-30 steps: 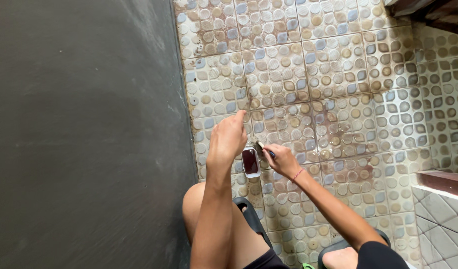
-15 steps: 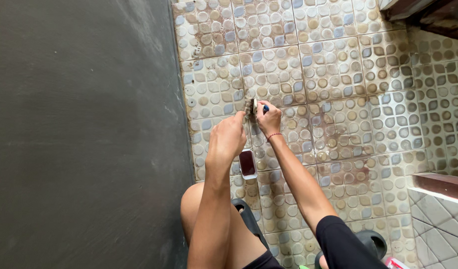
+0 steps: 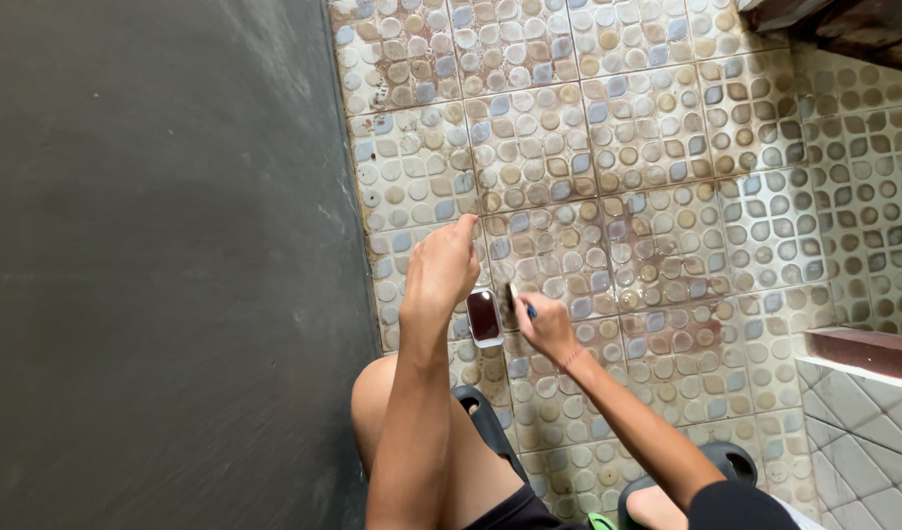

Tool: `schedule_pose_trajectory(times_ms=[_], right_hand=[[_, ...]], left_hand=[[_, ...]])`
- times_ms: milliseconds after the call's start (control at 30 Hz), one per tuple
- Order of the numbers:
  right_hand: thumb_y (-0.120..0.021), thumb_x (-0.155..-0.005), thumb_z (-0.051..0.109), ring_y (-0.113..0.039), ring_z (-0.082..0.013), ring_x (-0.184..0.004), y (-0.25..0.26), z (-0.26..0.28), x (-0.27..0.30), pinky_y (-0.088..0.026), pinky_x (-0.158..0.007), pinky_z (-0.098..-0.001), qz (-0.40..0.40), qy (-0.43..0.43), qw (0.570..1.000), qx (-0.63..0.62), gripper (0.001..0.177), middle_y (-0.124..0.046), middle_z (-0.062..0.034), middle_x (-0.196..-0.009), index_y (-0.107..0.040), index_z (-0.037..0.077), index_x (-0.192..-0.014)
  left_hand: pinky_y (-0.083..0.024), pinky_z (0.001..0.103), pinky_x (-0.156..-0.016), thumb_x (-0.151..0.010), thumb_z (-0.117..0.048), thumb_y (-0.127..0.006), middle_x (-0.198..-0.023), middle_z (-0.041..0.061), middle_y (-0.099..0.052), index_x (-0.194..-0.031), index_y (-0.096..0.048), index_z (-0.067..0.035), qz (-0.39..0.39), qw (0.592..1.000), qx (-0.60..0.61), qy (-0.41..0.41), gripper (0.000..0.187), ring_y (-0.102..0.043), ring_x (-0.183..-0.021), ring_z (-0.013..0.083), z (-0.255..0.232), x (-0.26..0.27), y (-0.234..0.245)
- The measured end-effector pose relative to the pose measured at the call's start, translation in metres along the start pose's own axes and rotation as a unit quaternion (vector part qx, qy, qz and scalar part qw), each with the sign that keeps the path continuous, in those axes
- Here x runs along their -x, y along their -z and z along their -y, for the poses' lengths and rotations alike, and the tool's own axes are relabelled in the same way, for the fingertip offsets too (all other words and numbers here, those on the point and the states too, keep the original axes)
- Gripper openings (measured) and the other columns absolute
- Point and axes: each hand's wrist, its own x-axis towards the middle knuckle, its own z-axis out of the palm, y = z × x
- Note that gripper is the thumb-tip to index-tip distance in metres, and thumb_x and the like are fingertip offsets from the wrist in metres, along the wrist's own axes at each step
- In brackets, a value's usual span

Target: The person scrubs a tiled floor using a small brush and a reddish cleaning liquid from a small container. They repeatedly dip the brush into the container and scrub the grout lines and tile surfaces in a localized area.

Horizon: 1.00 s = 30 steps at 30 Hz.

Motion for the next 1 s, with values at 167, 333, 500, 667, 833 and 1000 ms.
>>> schedule_pose_trajectory(times_ms=[167, 333, 500, 667, 833, 1000], right_hand=[[-0.066, -0.092, 0.008, -0.073, -0.0355, -0.079, 0.002, 0.011, 0.024, -0.059, -0.070, -0.0391, -0.027, 0.020, 0.999, -0.012, 0.014, -0.074, -0.0206, -0.092, -0.072, -0.002, -0.100], [-0.068, -0.095, 0.007, -0.070, -0.0370, -0.075, -0.010, -0.004, -0.024, -0.056, -0.068, -0.0413, -0.034, 0.007, 0.999, 0.002, 0.012, -0.071, -0.0211, -0.086, -0.073, -0.003, -0.100], [-0.067, -0.096, 0.008, -0.071, -0.0374, -0.081, -0.024, -0.016, -0.099, -0.057, -0.072, -0.0417, -0.112, 0.042, 0.993, -0.004, 0.012, -0.072, -0.0214, -0.094, -0.073, -0.002, -0.102], [-0.068, -0.096, 0.007, -0.071, -0.0380, -0.083, -0.021, -0.023, -0.116, -0.057, -0.073, -0.0420, -0.125, 0.026, 0.992, 0.002, 0.011, -0.072, -0.0210, -0.095, -0.073, -0.001, -0.102], [-0.068, -0.095, 0.007, -0.071, -0.0388, -0.084, -0.013, -0.025, -0.053, -0.057, -0.074, -0.0418, -0.089, 0.035, 0.995, 0.021, 0.010, -0.072, -0.0207, -0.095, -0.072, 0.000, -0.101], [-0.067, -0.094, 0.008, -0.073, -0.0364, -0.085, 0.006, -0.016, 0.022, -0.058, -0.073, -0.0402, -0.077, -0.012, 0.997, -0.004, 0.012, -0.074, -0.0193, -0.095, -0.073, 0.000, -0.101]], left_hand=[[-0.052, 0.053, -0.085, -0.090, -0.007, -0.055, -0.100, 0.018, -0.073, -0.125, -0.063, -0.006, -0.005, 1.000, 0.000, -0.003, 0.036, -0.068, -0.097, 0.0397, -0.002, 0.001, 0.002], [-0.052, 0.053, -0.085, -0.089, -0.008, -0.055, -0.100, 0.018, -0.073, -0.125, -0.063, -0.006, 0.003, 1.000, -0.002, 0.000, 0.037, -0.068, -0.097, 0.0397, -0.002, 0.000, 0.001], [-0.053, 0.052, -0.086, -0.089, -0.007, -0.054, -0.100, 0.018, -0.073, -0.125, -0.063, -0.007, 0.001, 1.000, -0.015, -0.003, 0.037, -0.069, -0.096, 0.0395, 0.000, 0.001, -0.003], [-0.053, 0.053, -0.085, -0.088, -0.007, -0.055, -0.100, 0.018, -0.073, -0.124, -0.063, -0.006, 0.004, 1.000, -0.022, -0.005, 0.038, -0.068, -0.097, 0.0398, 0.001, 0.000, -0.006], [-0.053, 0.053, -0.085, -0.088, -0.007, -0.054, -0.101, 0.019, -0.073, -0.124, -0.063, -0.007, 0.012, 1.000, -0.021, -0.008, 0.037, -0.068, -0.097, 0.0406, 0.004, 0.000, -0.008], [-0.052, 0.053, -0.085, -0.088, -0.008, -0.053, -0.100, 0.020, -0.072, -0.127, -0.062, -0.007, 0.026, 0.999, -0.034, 0.000, 0.040, -0.067, -0.096, 0.0415, 0.000, 0.005, -0.006]])
